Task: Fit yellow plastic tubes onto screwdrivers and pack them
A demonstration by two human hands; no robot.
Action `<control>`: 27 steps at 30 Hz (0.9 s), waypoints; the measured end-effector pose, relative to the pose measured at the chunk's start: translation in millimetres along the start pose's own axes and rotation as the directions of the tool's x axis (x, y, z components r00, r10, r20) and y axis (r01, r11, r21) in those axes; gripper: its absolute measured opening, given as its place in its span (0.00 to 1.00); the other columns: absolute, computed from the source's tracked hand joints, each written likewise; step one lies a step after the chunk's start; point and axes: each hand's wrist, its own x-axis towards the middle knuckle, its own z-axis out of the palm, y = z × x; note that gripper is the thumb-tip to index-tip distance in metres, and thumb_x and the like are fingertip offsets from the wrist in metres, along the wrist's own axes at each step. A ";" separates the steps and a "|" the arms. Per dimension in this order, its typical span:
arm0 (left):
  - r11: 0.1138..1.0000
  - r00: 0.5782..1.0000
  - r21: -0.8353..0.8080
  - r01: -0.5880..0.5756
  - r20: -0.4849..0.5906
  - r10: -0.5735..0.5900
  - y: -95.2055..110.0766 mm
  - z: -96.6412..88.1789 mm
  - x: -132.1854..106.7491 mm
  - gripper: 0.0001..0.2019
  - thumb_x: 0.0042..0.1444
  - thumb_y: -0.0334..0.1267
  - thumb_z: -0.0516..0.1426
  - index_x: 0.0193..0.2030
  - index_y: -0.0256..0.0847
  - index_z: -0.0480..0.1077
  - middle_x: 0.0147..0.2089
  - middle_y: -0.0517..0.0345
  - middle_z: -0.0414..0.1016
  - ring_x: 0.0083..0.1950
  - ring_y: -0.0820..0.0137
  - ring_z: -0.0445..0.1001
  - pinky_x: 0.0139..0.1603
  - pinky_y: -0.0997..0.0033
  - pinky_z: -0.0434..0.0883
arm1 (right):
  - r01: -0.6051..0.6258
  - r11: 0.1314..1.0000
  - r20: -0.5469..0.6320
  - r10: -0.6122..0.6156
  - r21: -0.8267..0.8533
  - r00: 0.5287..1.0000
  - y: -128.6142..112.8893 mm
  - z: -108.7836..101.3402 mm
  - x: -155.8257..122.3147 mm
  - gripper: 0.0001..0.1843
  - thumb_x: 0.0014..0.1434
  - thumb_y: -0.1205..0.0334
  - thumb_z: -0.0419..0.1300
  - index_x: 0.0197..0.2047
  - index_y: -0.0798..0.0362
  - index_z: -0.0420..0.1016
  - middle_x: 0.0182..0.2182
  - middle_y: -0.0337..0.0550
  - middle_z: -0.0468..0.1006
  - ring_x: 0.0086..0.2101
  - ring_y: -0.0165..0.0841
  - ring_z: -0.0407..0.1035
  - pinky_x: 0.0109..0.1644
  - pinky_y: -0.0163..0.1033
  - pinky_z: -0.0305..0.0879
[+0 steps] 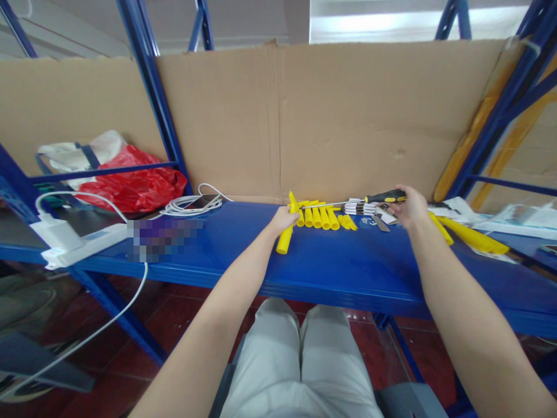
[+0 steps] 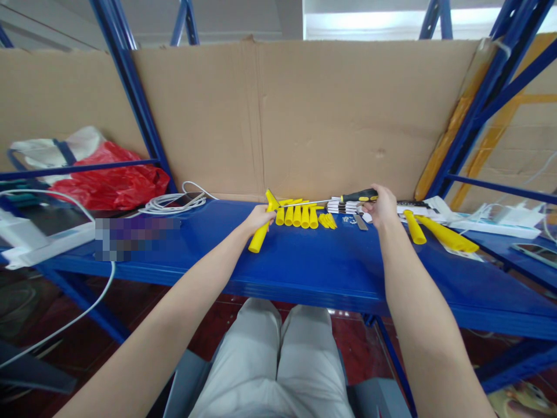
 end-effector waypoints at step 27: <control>1.000 1.000 0.005 0.007 0.027 -0.007 -4.0 0.9 4.6 0.13 0.49 0.24 0.52 0.17 0.39 0.60 0.12 0.67 0.59 0.13 0.79 0.57 0.20 0.77 0.63 | -0.046 0.999 0.042 0.045 0.028 0.998 -5.6 2.0 -6.6 0.09 0.60 0.64 0.52 0.28 0.51 0.68 0.19 0.37 0.66 0.17 0.27 0.58 0.17 0.31 0.60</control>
